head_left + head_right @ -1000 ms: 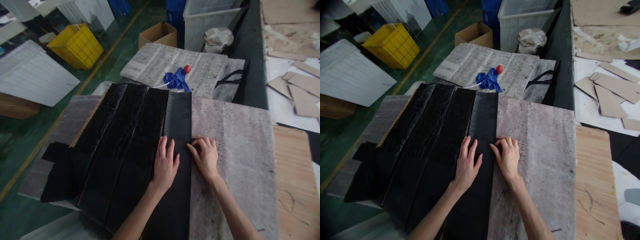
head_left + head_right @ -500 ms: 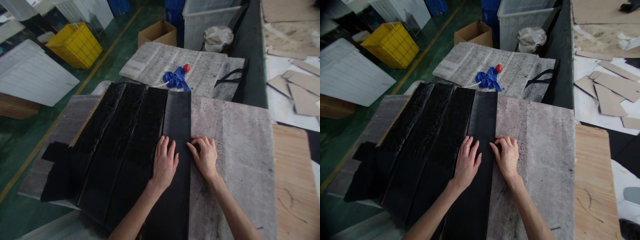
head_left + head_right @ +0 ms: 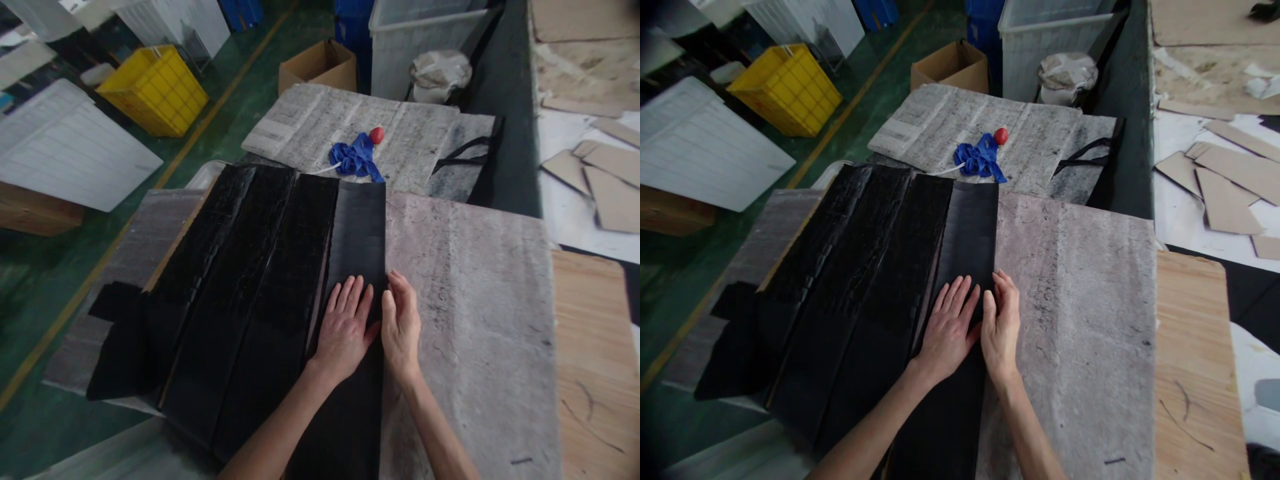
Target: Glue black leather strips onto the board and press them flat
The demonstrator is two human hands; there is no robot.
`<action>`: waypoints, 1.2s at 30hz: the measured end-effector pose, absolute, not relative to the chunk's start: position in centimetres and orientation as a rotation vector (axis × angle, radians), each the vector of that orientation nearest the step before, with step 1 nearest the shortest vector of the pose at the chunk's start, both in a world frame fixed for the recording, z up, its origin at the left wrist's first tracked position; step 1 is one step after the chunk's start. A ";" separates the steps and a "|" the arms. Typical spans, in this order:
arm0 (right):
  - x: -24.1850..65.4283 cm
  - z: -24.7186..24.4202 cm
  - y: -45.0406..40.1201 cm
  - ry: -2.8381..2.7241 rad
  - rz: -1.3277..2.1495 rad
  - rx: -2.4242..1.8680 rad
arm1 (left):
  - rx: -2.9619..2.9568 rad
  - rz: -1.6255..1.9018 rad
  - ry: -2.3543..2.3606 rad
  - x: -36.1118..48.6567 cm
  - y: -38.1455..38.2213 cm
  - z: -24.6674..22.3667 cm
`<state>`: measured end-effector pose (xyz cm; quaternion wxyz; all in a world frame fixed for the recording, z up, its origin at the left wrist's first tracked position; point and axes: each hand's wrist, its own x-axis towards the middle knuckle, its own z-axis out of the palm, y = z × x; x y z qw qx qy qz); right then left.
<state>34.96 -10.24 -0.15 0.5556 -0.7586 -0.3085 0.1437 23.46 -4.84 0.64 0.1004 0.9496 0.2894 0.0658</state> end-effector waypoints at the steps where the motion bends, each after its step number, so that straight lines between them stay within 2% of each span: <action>1: 34.3 -0.2 -10.0 -0.700 0.351 -1.780 | 2.810 0.201 0.841 23.3 -4.7 0.6; 11: 33.4 0.4 -9.9 -0.480 0.492 -1.661 | 2.795 0.259 0.795 23.1 -4.3 0.7; 36: 31.2 0.2 -11.9 -0.428 0.429 -1.642 | 2.847 0.227 0.744 22.8 -3.7 0.6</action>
